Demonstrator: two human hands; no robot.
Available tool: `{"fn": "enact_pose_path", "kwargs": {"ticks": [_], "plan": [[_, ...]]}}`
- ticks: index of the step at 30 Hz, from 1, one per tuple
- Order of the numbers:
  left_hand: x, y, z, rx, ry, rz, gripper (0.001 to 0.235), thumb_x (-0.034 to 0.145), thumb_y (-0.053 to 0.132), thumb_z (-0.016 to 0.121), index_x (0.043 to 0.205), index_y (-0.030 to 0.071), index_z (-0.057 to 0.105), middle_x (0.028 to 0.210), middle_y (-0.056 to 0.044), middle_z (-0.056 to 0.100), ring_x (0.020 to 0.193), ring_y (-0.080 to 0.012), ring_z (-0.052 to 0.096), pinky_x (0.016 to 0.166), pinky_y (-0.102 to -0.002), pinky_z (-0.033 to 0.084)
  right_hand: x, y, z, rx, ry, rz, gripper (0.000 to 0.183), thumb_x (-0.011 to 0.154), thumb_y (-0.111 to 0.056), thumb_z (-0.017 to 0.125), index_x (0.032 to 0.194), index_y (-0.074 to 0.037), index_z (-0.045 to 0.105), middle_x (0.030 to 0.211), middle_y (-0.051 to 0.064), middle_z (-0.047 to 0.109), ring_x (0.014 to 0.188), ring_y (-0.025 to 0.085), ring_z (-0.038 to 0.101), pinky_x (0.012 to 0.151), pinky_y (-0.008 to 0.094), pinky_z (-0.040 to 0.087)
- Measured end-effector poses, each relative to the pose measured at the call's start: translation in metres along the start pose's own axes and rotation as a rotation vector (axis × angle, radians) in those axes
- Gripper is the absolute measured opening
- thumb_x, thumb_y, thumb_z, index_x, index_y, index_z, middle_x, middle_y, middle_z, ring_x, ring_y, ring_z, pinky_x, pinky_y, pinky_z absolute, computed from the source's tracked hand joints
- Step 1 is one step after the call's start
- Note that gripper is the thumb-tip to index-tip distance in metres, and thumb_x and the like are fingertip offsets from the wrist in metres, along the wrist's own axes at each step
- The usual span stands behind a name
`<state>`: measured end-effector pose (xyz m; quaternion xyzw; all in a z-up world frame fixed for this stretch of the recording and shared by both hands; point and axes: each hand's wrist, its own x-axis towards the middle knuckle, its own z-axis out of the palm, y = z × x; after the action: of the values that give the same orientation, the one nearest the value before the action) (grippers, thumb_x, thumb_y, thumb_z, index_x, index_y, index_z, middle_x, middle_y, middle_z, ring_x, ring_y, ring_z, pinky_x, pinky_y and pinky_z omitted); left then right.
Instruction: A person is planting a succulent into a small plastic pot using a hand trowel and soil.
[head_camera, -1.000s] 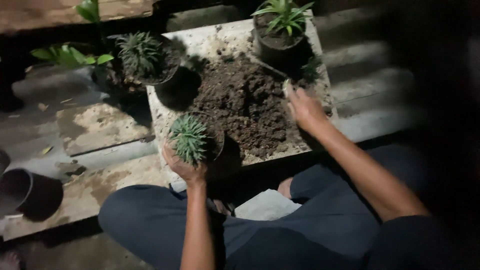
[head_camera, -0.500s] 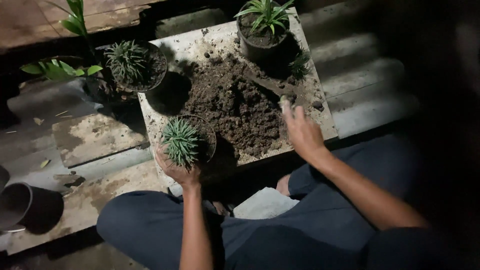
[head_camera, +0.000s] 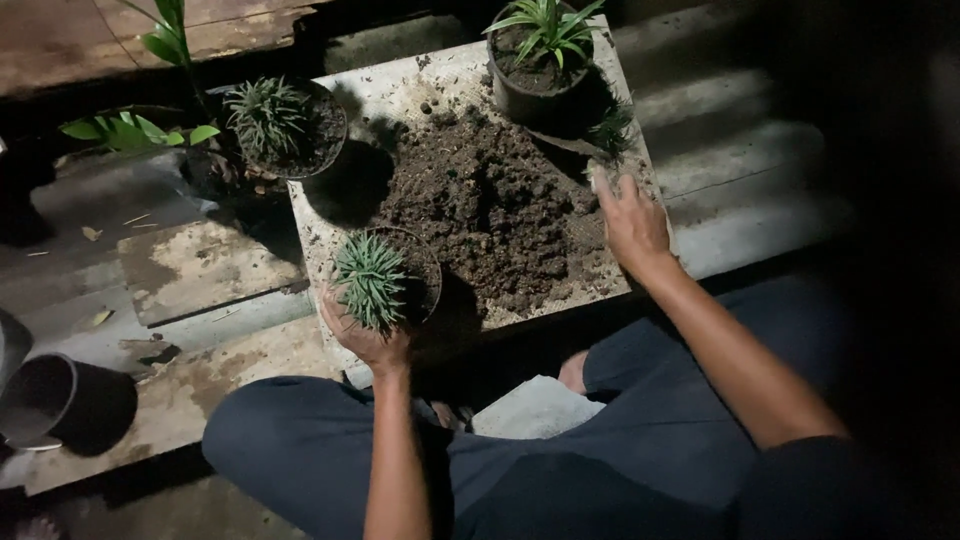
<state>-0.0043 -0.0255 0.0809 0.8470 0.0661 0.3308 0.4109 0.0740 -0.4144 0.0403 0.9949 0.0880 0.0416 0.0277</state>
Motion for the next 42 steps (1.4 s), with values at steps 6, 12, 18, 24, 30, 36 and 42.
{"fn": "enact_pose_path", "kwargs": {"ticks": [6, 12, 18, 24, 30, 36, 42], "plan": [[-0.004, 0.001, -0.002, 0.011, 0.003, -0.002, 0.044, 0.090, 0.032, 0.065, 0.118, -0.001, 0.058, 0.120, -0.018, 0.061, 0.122, -0.0425, 0.054, 0.114, -0.056, 0.038, -0.007, -0.002, 0.004, 0.254, -0.065, 0.063, 0.055, 0.108, -0.010, 0.052, 0.161, -0.009, 0.039, 0.125, 0.032, 0.057, 0.057, 0.038, 0.065, 0.048, 0.050, 0.054], [-0.001, 0.004, 0.006, -0.007, 0.005, 0.016, 0.046, 0.090, 0.031, 0.064, 0.121, -0.003, 0.057, 0.121, -0.020, 0.060, 0.118, -0.0428, 0.054, 0.110, -0.055, 0.040, -0.049, -0.042, -0.021, 0.315, -0.216, 0.120, 0.054, 0.103, -0.010, 0.054, 0.156, -0.004, 0.043, 0.115, 0.027, 0.059, 0.053, 0.038, 0.061, 0.046, 0.048, 0.052], [0.000, 0.000, 0.003, -0.001, 0.002, 0.028, 0.048, 0.090, 0.029, 0.064, 0.124, -0.005, 0.057, 0.123, -0.022, 0.060, 0.113, -0.0431, 0.054, 0.106, -0.053, 0.042, -0.082, -0.043, -0.048, 0.163, 0.013, 0.102, 0.050, 0.105, -0.024, 0.057, 0.153, -0.011, 0.051, 0.102, 0.013, 0.055, 0.053, 0.038, 0.063, 0.042, 0.050, 0.053], [0.000, 0.005, 0.000, -0.014, -0.005, 0.017, 0.041, 0.092, 0.027, 0.061, 0.118, -0.005, 0.056, 0.113, -0.021, 0.058, 0.100, -0.0391, 0.053, 0.097, -0.050, 0.044, -0.112, -0.033, -0.097, 0.544, 0.002, 0.572, 0.047, 0.100, -0.011, 0.062, 0.144, 0.005, 0.058, 0.131, 0.031, 0.058, 0.126, 0.051, 0.055, 0.105, 0.057, 0.045], [-0.004, -0.006, 0.001, 0.069, -0.026, 0.046, 0.046, 0.092, 0.025, 0.063, 0.125, -0.006, 0.057, 0.122, -0.023, 0.060, 0.112, -0.0428, 0.056, 0.110, -0.054, 0.041, -0.125, -0.022, -0.071, 0.868, -0.038, 0.996, 0.054, 0.106, -0.022, 0.058, 0.151, 0.005, 0.048, 0.144, 0.033, 0.048, 0.136, 0.048, 0.047, 0.111, 0.059, 0.039], [-0.002, -0.008, 0.003, 0.075, -0.008, 0.061, 0.046, 0.092, 0.031, 0.065, 0.120, -0.005, 0.057, 0.114, -0.021, 0.060, 0.104, -0.0415, 0.055, 0.109, -0.055, 0.040, -0.109, -0.044, -0.061, 1.102, -0.025, 1.074, 0.051, 0.102, -0.016, 0.055, 0.149, 0.004, 0.050, 0.101, 0.021, 0.065, 0.066, 0.022, 0.061, 0.052, 0.037, 0.053], [0.001, -0.003, 0.004, 0.038, -0.001, 0.076, 0.044, 0.092, 0.028, 0.066, 0.120, -0.004, 0.057, 0.114, -0.021, 0.059, 0.102, -0.0419, 0.055, 0.107, -0.054, 0.041, -0.085, -0.048, -0.047, 1.179, -0.193, 0.970, 0.051, 0.102, -0.026, 0.059, 0.148, -0.004, 0.054, 0.088, 0.018, 0.069, 0.055, 0.021, 0.062, 0.041, 0.034, 0.051]]}}
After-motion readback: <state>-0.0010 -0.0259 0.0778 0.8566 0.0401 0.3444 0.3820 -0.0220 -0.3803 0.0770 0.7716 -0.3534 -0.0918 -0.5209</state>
